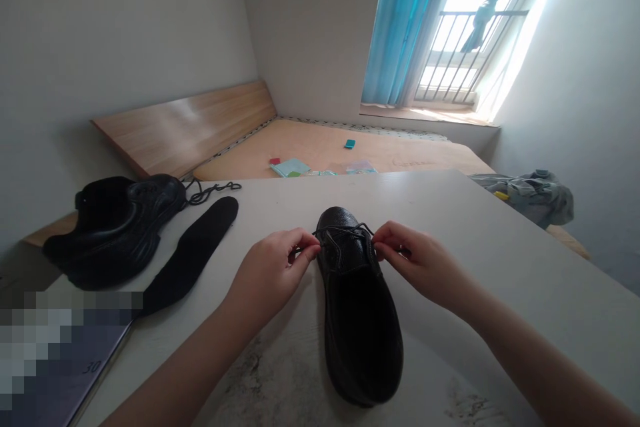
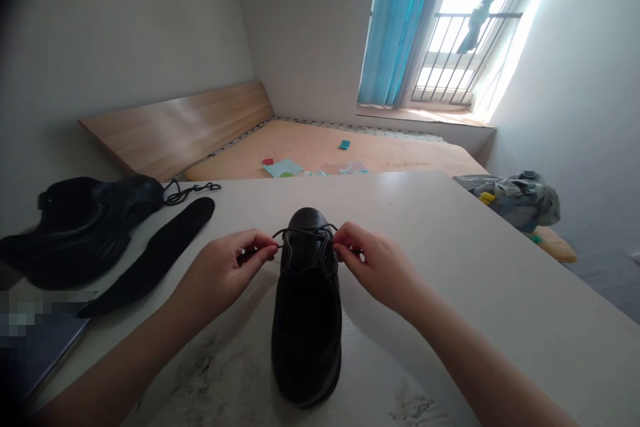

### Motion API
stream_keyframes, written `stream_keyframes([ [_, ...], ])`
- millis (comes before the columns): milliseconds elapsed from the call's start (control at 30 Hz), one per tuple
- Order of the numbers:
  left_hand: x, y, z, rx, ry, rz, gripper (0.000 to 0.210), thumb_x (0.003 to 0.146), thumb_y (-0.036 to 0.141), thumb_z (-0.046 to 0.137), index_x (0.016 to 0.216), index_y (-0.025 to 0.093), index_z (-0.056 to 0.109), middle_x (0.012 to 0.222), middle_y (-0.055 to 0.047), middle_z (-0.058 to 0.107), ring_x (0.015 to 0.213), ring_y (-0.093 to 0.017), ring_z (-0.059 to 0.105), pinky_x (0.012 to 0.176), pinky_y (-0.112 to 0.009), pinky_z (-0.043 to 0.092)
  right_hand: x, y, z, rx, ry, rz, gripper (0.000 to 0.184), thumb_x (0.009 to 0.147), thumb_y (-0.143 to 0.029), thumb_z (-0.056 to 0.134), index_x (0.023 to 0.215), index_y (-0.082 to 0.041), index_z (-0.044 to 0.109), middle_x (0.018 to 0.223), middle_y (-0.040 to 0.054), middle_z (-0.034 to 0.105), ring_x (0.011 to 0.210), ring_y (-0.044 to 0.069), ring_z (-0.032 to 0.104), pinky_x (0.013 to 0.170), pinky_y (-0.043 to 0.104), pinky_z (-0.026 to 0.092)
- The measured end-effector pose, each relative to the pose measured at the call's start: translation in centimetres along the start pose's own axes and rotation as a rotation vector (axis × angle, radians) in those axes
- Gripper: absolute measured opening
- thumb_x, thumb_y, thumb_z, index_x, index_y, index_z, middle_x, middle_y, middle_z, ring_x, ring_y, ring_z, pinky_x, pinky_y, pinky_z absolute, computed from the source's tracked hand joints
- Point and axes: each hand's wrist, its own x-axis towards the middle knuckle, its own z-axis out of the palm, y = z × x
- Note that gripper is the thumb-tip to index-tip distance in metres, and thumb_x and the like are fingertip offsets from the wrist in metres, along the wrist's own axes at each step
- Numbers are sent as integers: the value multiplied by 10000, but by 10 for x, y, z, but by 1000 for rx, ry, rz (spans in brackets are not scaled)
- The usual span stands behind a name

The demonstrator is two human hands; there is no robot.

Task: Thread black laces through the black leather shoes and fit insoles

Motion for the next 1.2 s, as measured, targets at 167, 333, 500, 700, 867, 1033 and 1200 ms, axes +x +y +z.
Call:
stream_keyframes([
  [167,0,1,1,30,34,26,243,904,374,476,896,225,668,899,-27,712,819,-201,620,688,-297,424,-3,-3,0,5,-13,-46,191,949,-347,414,1109,-265,479,747,-31,651,655,135,565,647,260,419],
  [333,1,2,3,-54,8,38,237,907,387,487,982,247,663,874,-2,733,747,-175,641,645,-273,431,-3,-3,-3,-93,-72,-155,300,971,-290,351,1245,-285,473,801,-9,657,698,138,587,646,252,405],
  [500,10,3,1,-111,-34,142,297,927,334,459,1155,272,638,937,5,733,811,-159,654,715,-265,448,-2,0,-3,-75,-80,-171,280,977,-301,325,1193,-262,499,783,-3,635,691,133,580,643,249,404],
  [700,17,14,-11,-45,-110,135,313,927,345,420,1068,231,675,945,-10,721,849,-172,638,714,-275,426,-4,-12,1,-30,-27,-76,328,981,-449,284,1117,-267,521,756,-20,608,703,133,565,652,259,387],
  [867,18,33,-20,38,-156,-32,390,797,566,544,969,238,664,841,0,704,752,-198,621,643,-299,388,-6,-26,4,-60,5,1,263,894,-460,460,1062,-264,508,685,-56,544,610,122,481,596,248,348],
  [1033,11,46,-22,230,-163,-115,239,836,290,432,978,246,619,774,-17,681,719,-224,612,600,-311,351,-8,-31,0,-96,3,54,226,899,-303,359,1058,-251,511,727,-39,570,648,137,498,621,263,348],
  [1200,8,46,-18,349,-183,-77,360,828,168,354,1034,216,646,859,-84,697,822,-260,636,689,-345,391,-10,-32,-3,-177,10,66,285,876,-234,315,1051,-251,539,719,-24,569,701,159,534,644,269,352],
])
